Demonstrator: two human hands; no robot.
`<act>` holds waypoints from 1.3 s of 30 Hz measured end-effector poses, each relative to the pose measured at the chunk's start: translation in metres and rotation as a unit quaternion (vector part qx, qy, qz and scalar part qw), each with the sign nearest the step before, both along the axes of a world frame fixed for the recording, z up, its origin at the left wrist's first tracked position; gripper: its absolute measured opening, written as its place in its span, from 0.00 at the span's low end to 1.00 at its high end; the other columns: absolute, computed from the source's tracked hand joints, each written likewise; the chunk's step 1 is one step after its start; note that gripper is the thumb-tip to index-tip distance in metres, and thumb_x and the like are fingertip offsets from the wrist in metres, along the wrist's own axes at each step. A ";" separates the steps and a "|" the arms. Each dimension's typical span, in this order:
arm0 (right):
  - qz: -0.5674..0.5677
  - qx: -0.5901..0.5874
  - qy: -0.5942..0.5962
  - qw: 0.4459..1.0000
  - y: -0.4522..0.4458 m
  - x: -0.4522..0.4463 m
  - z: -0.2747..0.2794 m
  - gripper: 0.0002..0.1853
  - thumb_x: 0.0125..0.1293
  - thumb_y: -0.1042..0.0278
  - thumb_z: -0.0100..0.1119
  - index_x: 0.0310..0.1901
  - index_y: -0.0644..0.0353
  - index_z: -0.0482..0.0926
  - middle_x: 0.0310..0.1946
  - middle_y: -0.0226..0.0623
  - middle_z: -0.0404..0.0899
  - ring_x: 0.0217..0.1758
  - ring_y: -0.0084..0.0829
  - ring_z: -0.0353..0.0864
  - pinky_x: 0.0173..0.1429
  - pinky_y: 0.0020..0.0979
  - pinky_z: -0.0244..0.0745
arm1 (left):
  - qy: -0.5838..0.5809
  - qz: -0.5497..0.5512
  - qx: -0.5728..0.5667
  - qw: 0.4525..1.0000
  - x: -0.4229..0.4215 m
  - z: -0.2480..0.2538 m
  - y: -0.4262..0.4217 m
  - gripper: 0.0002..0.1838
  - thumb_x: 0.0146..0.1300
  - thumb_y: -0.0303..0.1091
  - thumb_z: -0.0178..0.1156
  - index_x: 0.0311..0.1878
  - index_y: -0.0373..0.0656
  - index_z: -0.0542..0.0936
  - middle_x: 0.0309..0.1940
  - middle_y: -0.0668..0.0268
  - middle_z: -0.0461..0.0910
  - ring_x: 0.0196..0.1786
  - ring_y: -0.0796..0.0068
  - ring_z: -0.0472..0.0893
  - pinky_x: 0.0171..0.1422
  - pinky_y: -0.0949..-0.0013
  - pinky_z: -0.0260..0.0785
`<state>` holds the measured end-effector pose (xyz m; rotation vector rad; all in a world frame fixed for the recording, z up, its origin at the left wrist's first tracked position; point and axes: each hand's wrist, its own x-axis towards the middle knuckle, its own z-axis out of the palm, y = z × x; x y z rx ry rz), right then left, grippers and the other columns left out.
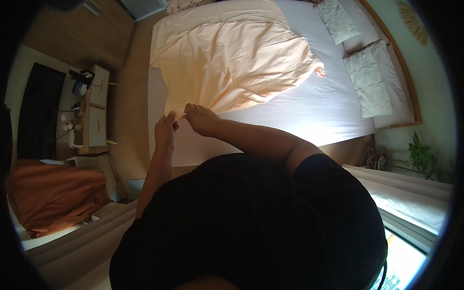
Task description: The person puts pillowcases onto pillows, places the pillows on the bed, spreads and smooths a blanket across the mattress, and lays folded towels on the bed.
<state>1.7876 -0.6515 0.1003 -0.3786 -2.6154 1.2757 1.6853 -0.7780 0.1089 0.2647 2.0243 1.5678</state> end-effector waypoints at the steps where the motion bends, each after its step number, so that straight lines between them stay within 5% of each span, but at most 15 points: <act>1: -0.018 -0.016 0.040 0.999 -0.002 0.000 0.000 0.09 0.67 0.68 0.46 0.43 0.65 0.69 0.41 0.51 0.75 0.49 0.52 0.74 0.55 0.45 0.68 | -0.033 0.008 0.009 0.999 0.002 -0.002 0.000 0.19 0.67 0.45 0.52 0.32 0.38 0.77 0.24 0.69 0.73 0.27 0.78 0.69 0.34 0.75 0.63; 6: -0.055 -0.071 0.086 0.992 0.005 -0.007 -0.017 0.09 0.66 0.69 0.47 0.42 0.67 0.69 0.40 0.55 0.75 0.48 0.54 0.75 0.52 0.44 0.69 | -0.170 0.069 0.135 0.974 0.011 -0.032 -0.011 0.20 0.70 0.46 0.49 0.40 0.36 0.78 0.27 0.67 0.74 0.28 0.80 0.70 0.34 0.77 0.64; 9: -0.091 -0.152 -0.035 0.984 0.021 -0.014 -0.025 0.11 0.67 0.68 0.45 0.43 0.67 0.69 0.38 0.55 0.76 0.44 0.48 0.77 0.48 0.39 0.71 | -0.264 0.136 0.154 0.942 0.019 -0.043 -0.024 0.20 0.70 0.42 0.49 0.50 0.34 0.76 0.28 0.68 0.74 0.28 0.80 0.70 0.34 0.78 0.65; 11: -0.146 -0.134 -0.010 0.980 0.026 -0.020 -0.032 0.12 0.67 0.68 0.45 0.45 0.68 0.70 0.36 0.53 0.77 0.41 0.46 0.79 0.45 0.38 0.72 | -0.161 0.009 0.027 0.986 0.017 -0.055 -0.032 0.20 0.69 0.39 0.51 0.58 0.37 0.73 0.28 0.68 0.74 0.28 0.80 0.71 0.34 0.79 0.66; 15: -0.165 -0.193 -0.043 0.966 0.034 -0.026 -0.033 0.14 0.65 0.63 0.52 0.45 0.65 0.74 0.34 0.44 0.79 0.38 0.35 0.79 0.43 0.33 0.73 | -0.162 0.045 0.070 0.983 0.020 -0.054 -0.034 0.19 0.66 0.30 0.52 0.60 0.39 0.71 0.26 0.69 0.73 0.27 0.79 0.70 0.33 0.77 0.64; 18: -0.134 -0.181 -0.085 0.971 0.040 -0.032 -0.020 0.15 0.62 0.58 0.58 0.39 0.64 0.78 0.30 0.38 0.79 0.35 0.29 0.78 0.41 0.31 0.72 | -0.248 0.041 0.132 0.959 0.020 -0.055 -0.040 0.25 0.64 0.29 0.51 0.66 0.44 0.64 0.25 0.70 0.72 0.27 0.77 0.71 0.33 0.75 0.65; 20: -0.130 -0.188 -0.062 0.972 0.046 -0.038 -0.011 0.15 0.62 0.56 0.60 0.36 0.63 0.79 0.28 0.36 0.78 0.34 0.27 0.77 0.40 0.30 0.71 | -0.433 -0.040 0.267 0.860 0.021 -0.055 -0.046 0.29 0.63 0.28 0.49 0.68 0.49 0.60 0.24 0.68 0.71 0.28 0.75 0.72 0.34 0.74 0.66; 24: -0.083 -0.152 0.044 0.984 0.036 -0.039 -0.010 0.17 0.60 0.53 0.60 0.36 0.63 0.81 0.29 0.40 0.80 0.33 0.34 0.79 0.39 0.33 0.72 | -0.491 -0.143 0.234 0.827 0.023 -0.051 -0.049 0.25 0.64 0.32 0.48 0.66 0.48 0.65 0.24 0.62 0.76 0.26 0.66 0.74 0.37 0.66 0.69; 25: -0.041 -0.109 0.080 0.990 0.033 -0.036 -0.013 0.17 0.61 0.53 0.59 0.38 0.61 0.82 0.32 0.41 0.80 0.36 0.36 0.79 0.41 0.34 0.72 | -0.148 -0.294 0.011 0.944 0.022 -0.051 -0.048 0.23 0.64 0.31 0.48 0.64 0.46 0.68 0.28 0.59 0.78 0.29 0.61 0.75 0.40 0.64 0.69; 26: -0.041 -0.108 0.078 0.990 0.029 -0.033 -0.014 0.17 0.61 0.53 0.59 0.38 0.61 0.82 0.32 0.41 0.80 0.36 0.36 0.79 0.41 0.34 0.72 | 0.225 -0.384 -0.215 0.869 0.022 -0.051 -0.048 0.22 0.64 0.31 0.48 0.62 0.45 0.70 0.32 0.56 0.79 0.32 0.56 0.77 0.44 0.61 0.70; 33: -0.008 -0.107 -0.016 0.994 0.015 -0.023 -0.029 0.16 0.62 0.54 0.60 0.40 0.59 0.82 0.35 0.40 0.79 0.41 0.36 0.78 0.47 0.33 0.72 | 0.304 -0.285 -0.181 0.891 0.021 -0.047 -0.043 0.17 0.62 0.27 0.49 0.52 0.34 0.77 0.36 0.55 0.80 0.42 0.57 0.77 0.49 0.63 0.68; 35: -0.017 -0.100 -0.011 0.995 0.017 -0.020 -0.030 0.14 0.62 0.55 0.59 0.40 0.58 0.82 0.35 0.38 0.79 0.40 0.36 0.77 0.48 0.34 0.71 | -0.096 -0.169 -0.045 0.980 0.029 -0.052 -0.038 0.16 0.64 0.33 0.51 0.47 0.32 0.79 0.35 0.60 0.81 0.39 0.67 0.76 0.47 0.67 0.67; 36: 0.029 -0.025 0.065 0.997 0.018 -0.019 -0.033 0.12 0.62 0.58 0.59 0.38 0.57 0.82 0.35 0.36 0.79 0.41 0.36 0.76 0.49 0.34 0.71 | -0.097 -0.171 -0.044 0.980 0.027 -0.054 -0.039 0.16 0.64 0.33 0.51 0.47 0.32 0.79 0.35 0.60 0.81 0.39 0.67 0.76 0.47 0.67 0.67; 37: 0.076 0.051 0.140 0.986 0.019 -0.019 -0.035 0.09 0.61 0.61 0.59 0.37 0.55 0.82 0.35 0.34 0.78 0.42 0.36 0.76 0.49 0.35 0.70 | -0.216 -0.129 0.041 0.967 0.021 -0.055 -0.040 0.17 0.64 0.37 0.52 0.45 0.32 0.80 0.35 0.61 0.80 0.38 0.70 0.75 0.46 0.70 0.66; 39: 0.113 0.062 0.096 0.987 0.014 -0.008 -0.026 0.07 0.60 0.62 0.59 0.37 0.52 0.83 0.35 0.33 0.78 0.44 0.37 0.75 0.51 0.35 0.69 | -0.330 -0.085 0.124 0.932 0.010 -0.052 -0.042 0.20 0.65 0.42 0.53 0.43 0.31 0.80 0.36 0.63 0.80 0.38 0.74 0.74 0.45 0.72 0.65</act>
